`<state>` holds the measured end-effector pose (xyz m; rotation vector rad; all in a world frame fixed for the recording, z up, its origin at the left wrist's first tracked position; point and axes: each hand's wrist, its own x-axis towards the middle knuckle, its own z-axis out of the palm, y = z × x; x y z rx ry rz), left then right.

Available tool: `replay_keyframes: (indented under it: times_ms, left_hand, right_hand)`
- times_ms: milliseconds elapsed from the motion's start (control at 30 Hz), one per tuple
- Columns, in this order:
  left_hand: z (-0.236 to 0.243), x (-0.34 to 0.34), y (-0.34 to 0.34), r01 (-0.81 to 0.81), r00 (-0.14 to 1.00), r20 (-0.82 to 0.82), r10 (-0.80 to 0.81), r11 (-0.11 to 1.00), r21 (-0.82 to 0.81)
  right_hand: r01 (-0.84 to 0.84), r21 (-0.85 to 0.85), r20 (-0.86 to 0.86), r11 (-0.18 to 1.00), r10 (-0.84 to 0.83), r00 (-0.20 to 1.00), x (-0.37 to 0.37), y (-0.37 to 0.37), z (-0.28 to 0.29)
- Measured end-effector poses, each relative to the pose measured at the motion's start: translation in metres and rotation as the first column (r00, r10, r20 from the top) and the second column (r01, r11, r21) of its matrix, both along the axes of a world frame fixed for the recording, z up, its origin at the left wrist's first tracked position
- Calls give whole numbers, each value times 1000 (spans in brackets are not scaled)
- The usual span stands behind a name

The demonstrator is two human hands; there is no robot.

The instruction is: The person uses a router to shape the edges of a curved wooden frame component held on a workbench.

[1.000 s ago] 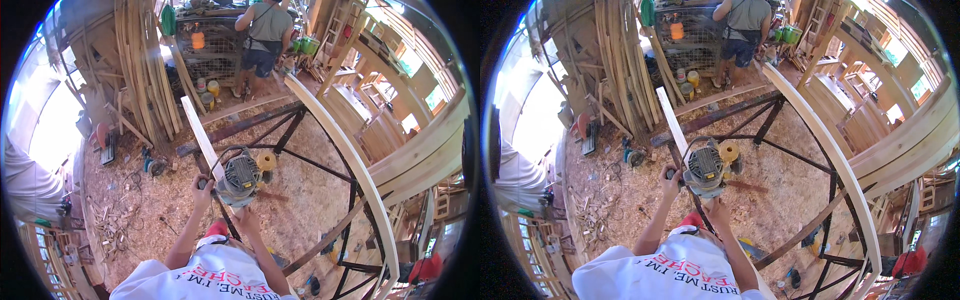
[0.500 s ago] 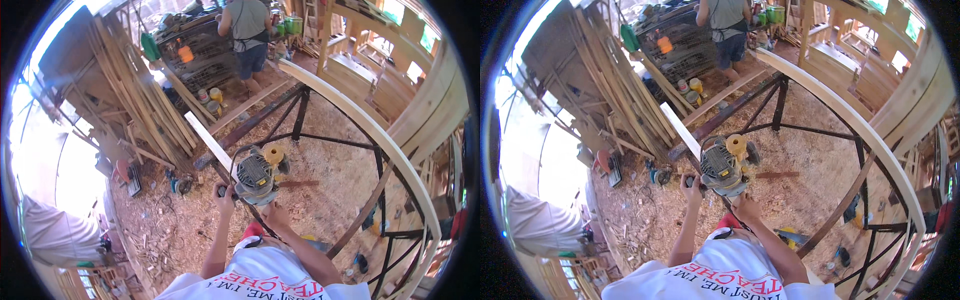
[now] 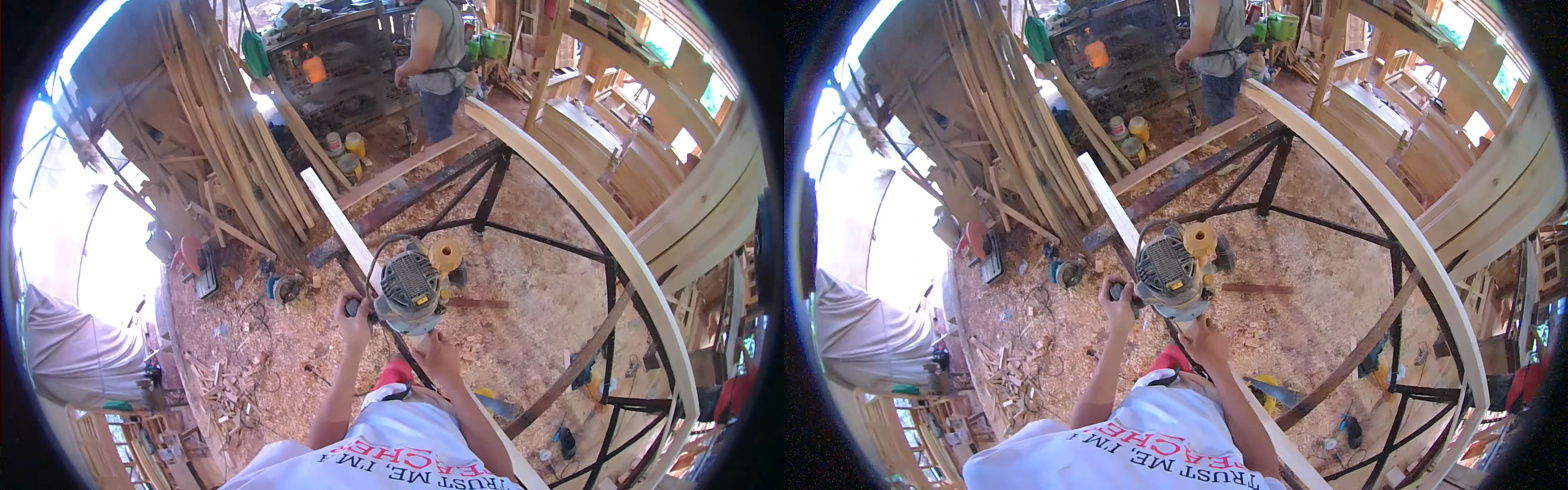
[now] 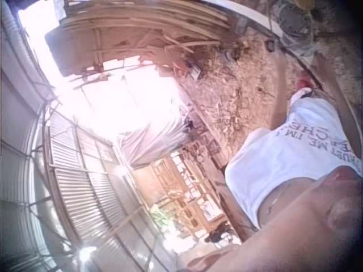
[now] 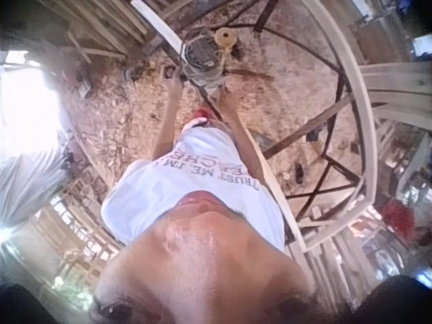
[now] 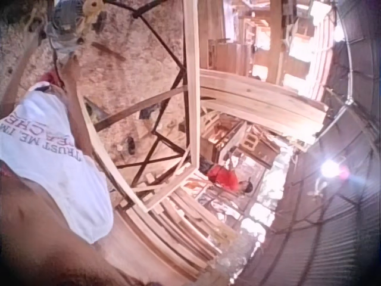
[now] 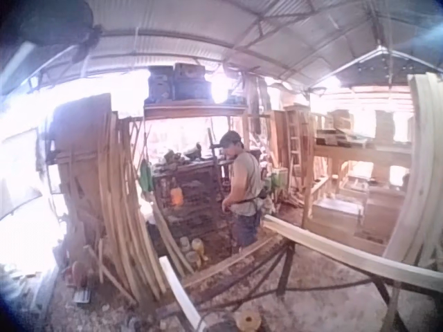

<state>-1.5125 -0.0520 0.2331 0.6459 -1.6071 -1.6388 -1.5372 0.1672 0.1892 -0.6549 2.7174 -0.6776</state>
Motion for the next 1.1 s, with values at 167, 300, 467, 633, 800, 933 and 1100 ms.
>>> replay_keyframes:
  times_ms: [167,300,467,633,800,933,1100]
  left_hand:
    - [2,2,1,-9,1000,28,7,999,53]
    - [3,0,-1,0,1000,-6,0,1000,3]
    - [9,-2,4,-8,1000,-2,8,1000,-5]
    - [-8,1,-4,11,1000,-11,-12,999,-30]
    - [-2,0,-1,9,999,-50,-9,1000,-2]
    - [-1,0,-2,16,1000,-18,-16,999,32]
    - [12,-2,6,-1,1000,-23,1,1000,-17]
  right_hand:
    - [-1,-5,116,1000,1,993,-2,-1,12]
    - [13,46,97,999,-17,995,-1,-1,11]
    - [6,52,151,999,-14,988,-4,1,8]
    - [-5,-33,61,999,7,998,-2,3,4]
    - [-14,-16,47,1000,14,999,-1,2,-3]
    - [11,9,80,1000,-12,997,0,0,-4]
    - [23,-16,61,1000,-22,998,-1,0,0]
